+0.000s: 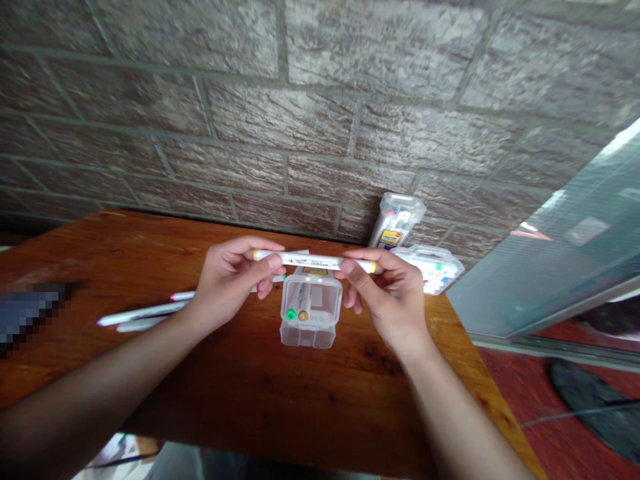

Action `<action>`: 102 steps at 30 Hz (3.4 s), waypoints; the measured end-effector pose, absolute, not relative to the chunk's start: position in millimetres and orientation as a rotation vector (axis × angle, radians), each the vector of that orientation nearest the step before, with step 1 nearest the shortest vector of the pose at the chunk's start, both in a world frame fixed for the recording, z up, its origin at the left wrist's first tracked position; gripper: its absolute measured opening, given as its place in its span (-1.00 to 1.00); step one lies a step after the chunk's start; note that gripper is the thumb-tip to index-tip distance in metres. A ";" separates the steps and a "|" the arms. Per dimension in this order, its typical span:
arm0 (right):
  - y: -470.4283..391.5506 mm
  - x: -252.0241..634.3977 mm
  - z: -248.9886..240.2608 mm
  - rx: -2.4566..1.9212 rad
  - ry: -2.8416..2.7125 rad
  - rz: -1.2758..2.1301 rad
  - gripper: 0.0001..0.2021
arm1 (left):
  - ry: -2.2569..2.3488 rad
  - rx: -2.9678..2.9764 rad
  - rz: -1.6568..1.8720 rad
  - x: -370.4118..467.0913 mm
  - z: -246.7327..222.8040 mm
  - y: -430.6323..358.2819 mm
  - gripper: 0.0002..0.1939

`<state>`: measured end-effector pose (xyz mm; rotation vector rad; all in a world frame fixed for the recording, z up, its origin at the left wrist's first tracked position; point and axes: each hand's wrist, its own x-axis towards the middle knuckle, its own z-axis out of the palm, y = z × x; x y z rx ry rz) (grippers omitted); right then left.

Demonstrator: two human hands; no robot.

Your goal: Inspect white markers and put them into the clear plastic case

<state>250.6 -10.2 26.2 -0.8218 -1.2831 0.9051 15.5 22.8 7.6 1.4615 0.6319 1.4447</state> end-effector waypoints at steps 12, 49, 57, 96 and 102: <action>-9.0 253.0 26.6 -0.790 -1.232 0.973 -0.81 | 0.540 1.340 1.440 14.8 4.0 24.8 -0.82; -7.4 255.0 31.6 -0.769 -1.099 1.010 -0.85 | 0.520 1.111 1.553 17.4 13.7 25.8 -0.81; -7.8 255.3 31.2 -0.769 -1.110 0.996 -0.86 | 0.514 1.134 1.562 17.2 13.3 25.5 -0.85; -11.0 255.2 36.2 -0.771 -1.126 1.024 -0.84 | 0.428 0.882 1.343 9.9 23.6 24.5 -0.73; -10.3 257.5 34.6 -0.779 -1.146 1.039 -0.83 | 0.427 0.860 1.332 9.1 23.2 26.0 -0.75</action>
